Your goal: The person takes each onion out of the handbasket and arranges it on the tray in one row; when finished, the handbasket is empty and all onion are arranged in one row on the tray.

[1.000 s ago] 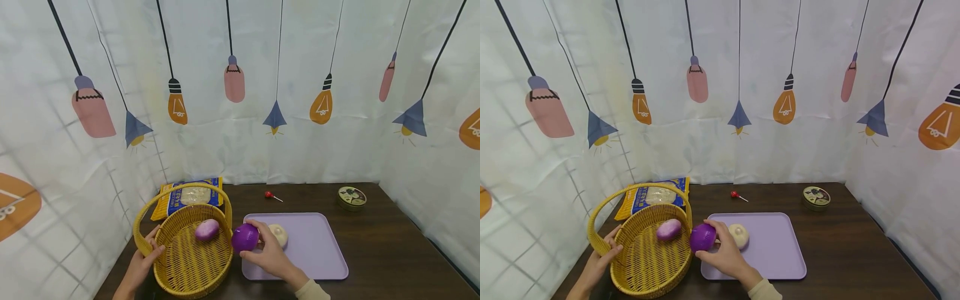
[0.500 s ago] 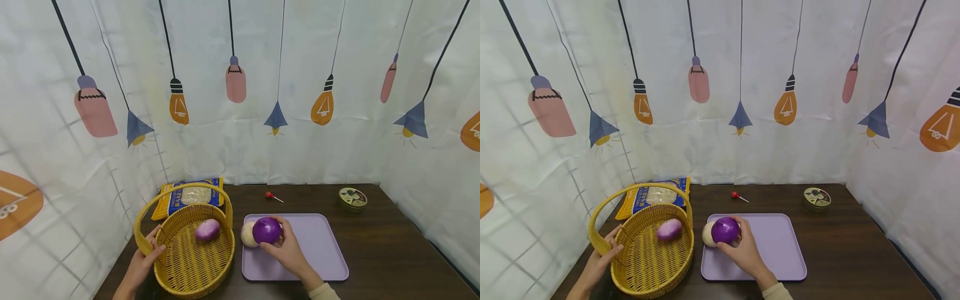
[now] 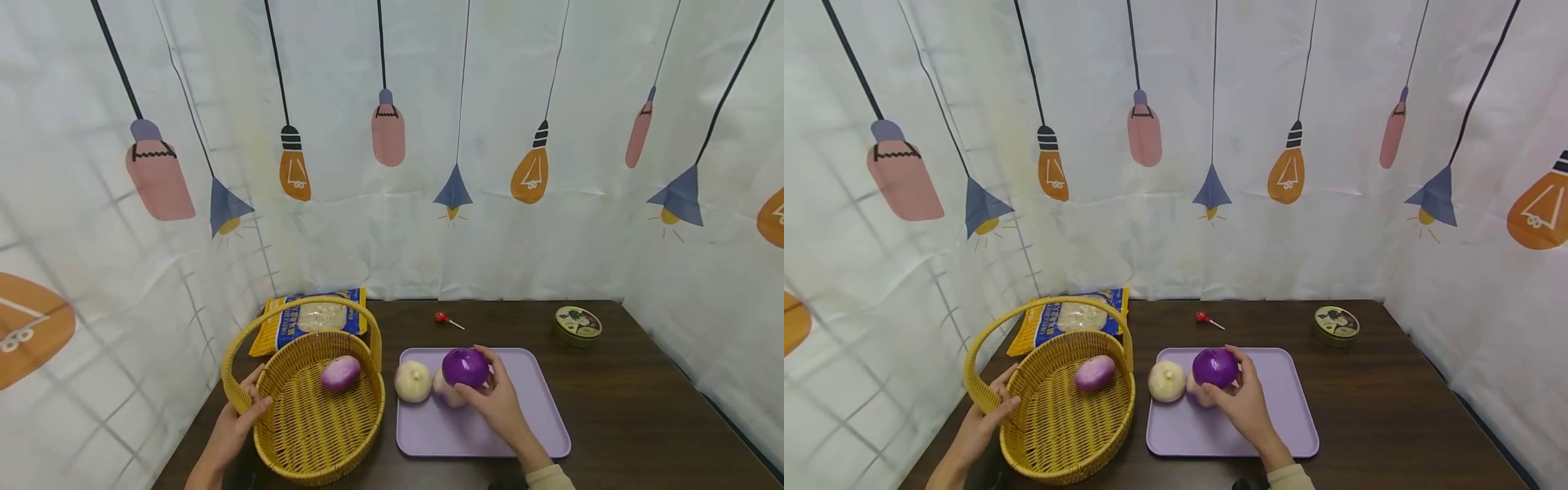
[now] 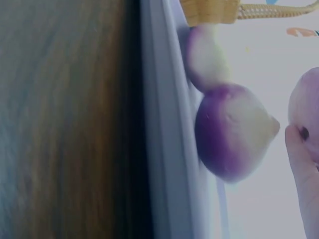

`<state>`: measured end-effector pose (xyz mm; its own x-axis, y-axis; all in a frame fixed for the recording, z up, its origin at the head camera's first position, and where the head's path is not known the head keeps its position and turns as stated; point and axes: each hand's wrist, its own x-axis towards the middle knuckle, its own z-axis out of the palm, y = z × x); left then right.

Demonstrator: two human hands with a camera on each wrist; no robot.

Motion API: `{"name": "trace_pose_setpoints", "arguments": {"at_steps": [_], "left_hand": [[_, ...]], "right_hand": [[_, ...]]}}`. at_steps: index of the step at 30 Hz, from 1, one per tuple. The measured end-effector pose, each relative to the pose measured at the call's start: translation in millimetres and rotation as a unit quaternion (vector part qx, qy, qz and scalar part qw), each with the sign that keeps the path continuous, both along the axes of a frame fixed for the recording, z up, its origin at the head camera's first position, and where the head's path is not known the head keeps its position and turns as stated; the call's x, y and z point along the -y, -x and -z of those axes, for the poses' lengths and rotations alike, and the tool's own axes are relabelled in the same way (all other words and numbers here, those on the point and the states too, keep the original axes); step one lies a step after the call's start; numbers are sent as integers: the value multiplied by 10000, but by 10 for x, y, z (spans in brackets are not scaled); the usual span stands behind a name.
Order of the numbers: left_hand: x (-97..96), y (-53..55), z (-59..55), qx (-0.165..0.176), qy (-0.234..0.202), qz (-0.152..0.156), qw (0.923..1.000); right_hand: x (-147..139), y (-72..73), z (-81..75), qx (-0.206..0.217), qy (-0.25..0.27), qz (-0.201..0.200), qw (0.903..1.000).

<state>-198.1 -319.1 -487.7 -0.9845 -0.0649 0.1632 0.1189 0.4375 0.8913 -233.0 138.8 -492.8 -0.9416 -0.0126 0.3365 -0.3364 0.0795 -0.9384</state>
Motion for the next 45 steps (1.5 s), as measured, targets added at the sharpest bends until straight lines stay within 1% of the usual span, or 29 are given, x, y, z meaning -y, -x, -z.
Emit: {"name": "trace_pose_setpoints", "arguments": {"at_steps": [9, 13, 16, 22, 27, 30, 37, 40, 45], "left_hand": [[-3, -4, -14, 40, 27, 1, 10000], [0, -5, -5, -4, -4, 32, 10000], [2, -8, 3, -19, -33, 56, 10000], [1, -11, 6, -40, -36, 89, 9999], [7, -4, 6, -85, -72, 105, 9999], [12, -4, 6, -67, -22, 77, 9999], [8, -5, 1, -61, 57, 54, 10000], [3, -8, -6, -41, 124, 24, 9999], [1, -3, -4, -25, 107, 5, 9999]], "right_hand": [[-204, 8, 4, 39, -110, 460, 9989], [-259, 12, 14, 146, -233, 495, 9984], [-294, 14, 24, 307, -466, 525, 9971], [-369, 14, 46, 648, -1103, 702, 9893], [-444, 47, 95, 760, -1381, 898, 9834], [-486, 67, 125, 870, -1542, 998, 9791], [-553, 63, 147, 1281, -1920, 993, 9679], [-561, 56, 142, 1329, -2041, 966, 9651], [-568, 52, 152, 1226, -2188, 962, 9632]]}}
